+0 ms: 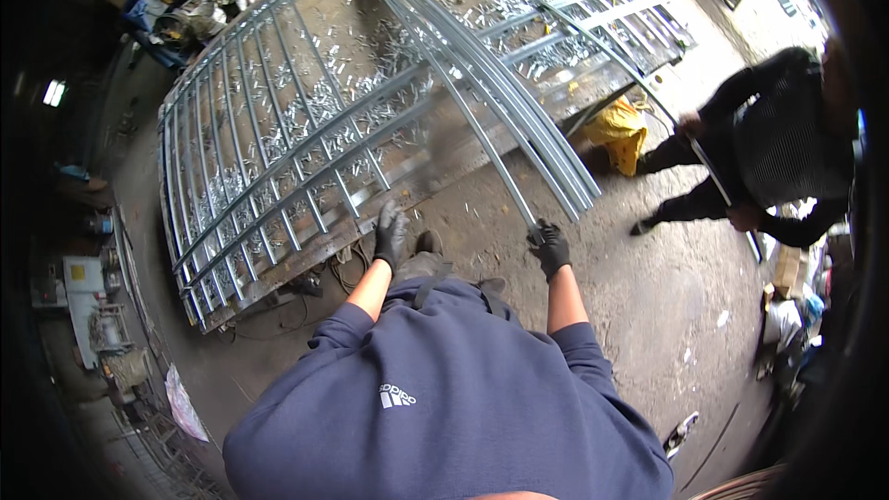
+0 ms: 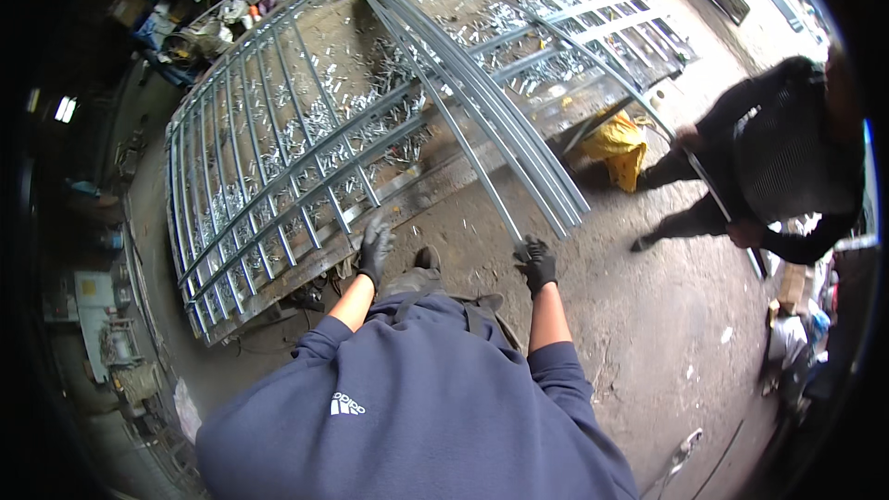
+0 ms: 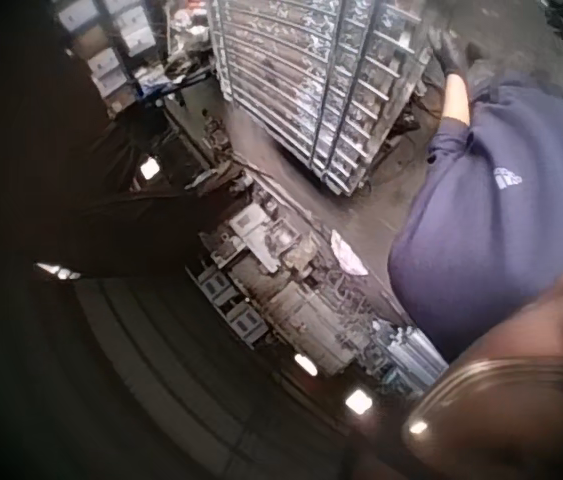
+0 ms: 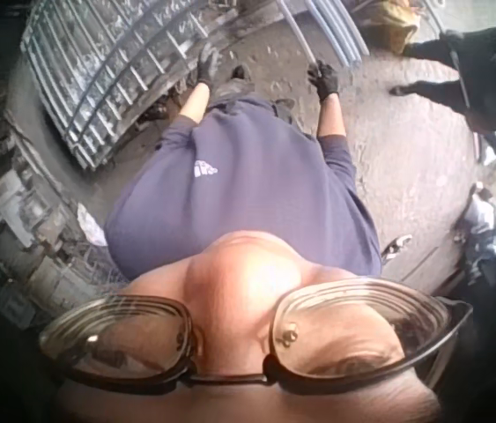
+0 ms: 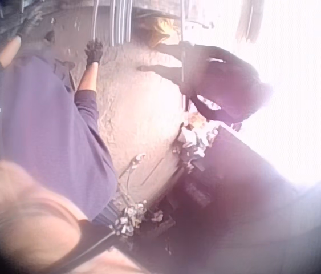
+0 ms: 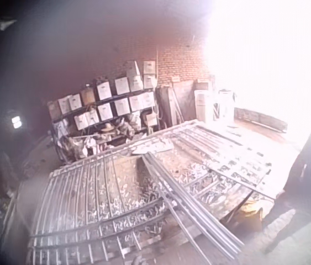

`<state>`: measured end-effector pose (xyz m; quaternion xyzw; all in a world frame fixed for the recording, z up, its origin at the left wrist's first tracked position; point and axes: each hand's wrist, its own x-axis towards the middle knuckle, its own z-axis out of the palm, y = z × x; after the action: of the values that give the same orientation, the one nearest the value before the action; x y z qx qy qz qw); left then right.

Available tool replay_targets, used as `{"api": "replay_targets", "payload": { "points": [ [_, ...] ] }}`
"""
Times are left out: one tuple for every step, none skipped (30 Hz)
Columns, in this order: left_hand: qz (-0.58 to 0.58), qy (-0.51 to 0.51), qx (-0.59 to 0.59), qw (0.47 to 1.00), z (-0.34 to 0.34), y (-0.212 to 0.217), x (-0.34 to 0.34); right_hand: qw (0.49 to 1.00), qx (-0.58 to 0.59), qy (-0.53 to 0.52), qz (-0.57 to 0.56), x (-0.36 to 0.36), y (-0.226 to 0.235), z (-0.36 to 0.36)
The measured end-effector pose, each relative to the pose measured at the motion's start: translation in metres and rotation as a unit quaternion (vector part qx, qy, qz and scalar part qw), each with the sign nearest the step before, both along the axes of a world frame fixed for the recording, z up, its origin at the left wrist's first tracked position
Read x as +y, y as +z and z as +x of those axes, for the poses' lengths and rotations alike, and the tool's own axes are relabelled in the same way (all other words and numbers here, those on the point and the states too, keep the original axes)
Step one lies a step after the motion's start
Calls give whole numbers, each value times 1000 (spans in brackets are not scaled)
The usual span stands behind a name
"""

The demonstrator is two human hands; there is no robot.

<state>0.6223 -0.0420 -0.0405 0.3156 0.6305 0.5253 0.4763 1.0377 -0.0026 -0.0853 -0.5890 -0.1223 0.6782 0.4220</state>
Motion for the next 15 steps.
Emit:
{"api": "replay_targets", "payload": {
  "points": [
    [-16, -13, -17, 1000, 8, 0, 5, 989, -68, 130, 18, 3, 11, -13],
    [-18, -27, -29, 999, 17, -2, 8, 984, -86, 154, -3, 5, 22, -27],
    [-8, -47, -59, 997, 28, -5, 11, 969, -124, 212, 13, 9, 33, -40],
    [-30, -69, -8, 997, 41, -9, 15, 956, -153, 249, 26, 8, 43, -49],
    [-68, -90, -44, 993, 53, -12, 20, 940, -181, 285, 40, 7, 50, -55],
    [-107, -108, -81, 985, 66, -15, 24, 932, -185, 305, 67, 0, 53, -60],
    [-158, -126, -124, 972, 78, -17, 30, 946, -106, 300, 56, -7, 52, -57],
    [-208, -142, -167, 953, 92, -18, 36, 939, -39, 319, 124, -24, 48, -46],
    [-260, -161, -204, 930, 108, -20, 43, 923, -52, 353, 144, -42, 41, -35],
    [-316, -175, -231, 903, 124, -22, 49, 906, -32, 380, 184, -65, 32, -18],
    [-316, -178, -260, 895, 140, -25, 51, 902, -52, 403, 143, -92, 23, 1],
    [-331, -174, -277, 885, 154, -28, 52, 900, -60, 417, 113, -123, 16, 25],
    [-327, -179, -273, 887, 166, -32, 54, 871, -123, 464, 103, -160, 11, 50],
    [-329, -182, -263, 889, 175, -35, 54, 809, -108, 575, 56, -200, 14, 86],
    [-334, -136, -228, 904, 183, -40, 55, 798, -18, 602, 33, -245, 24, 127]
  ]
}}
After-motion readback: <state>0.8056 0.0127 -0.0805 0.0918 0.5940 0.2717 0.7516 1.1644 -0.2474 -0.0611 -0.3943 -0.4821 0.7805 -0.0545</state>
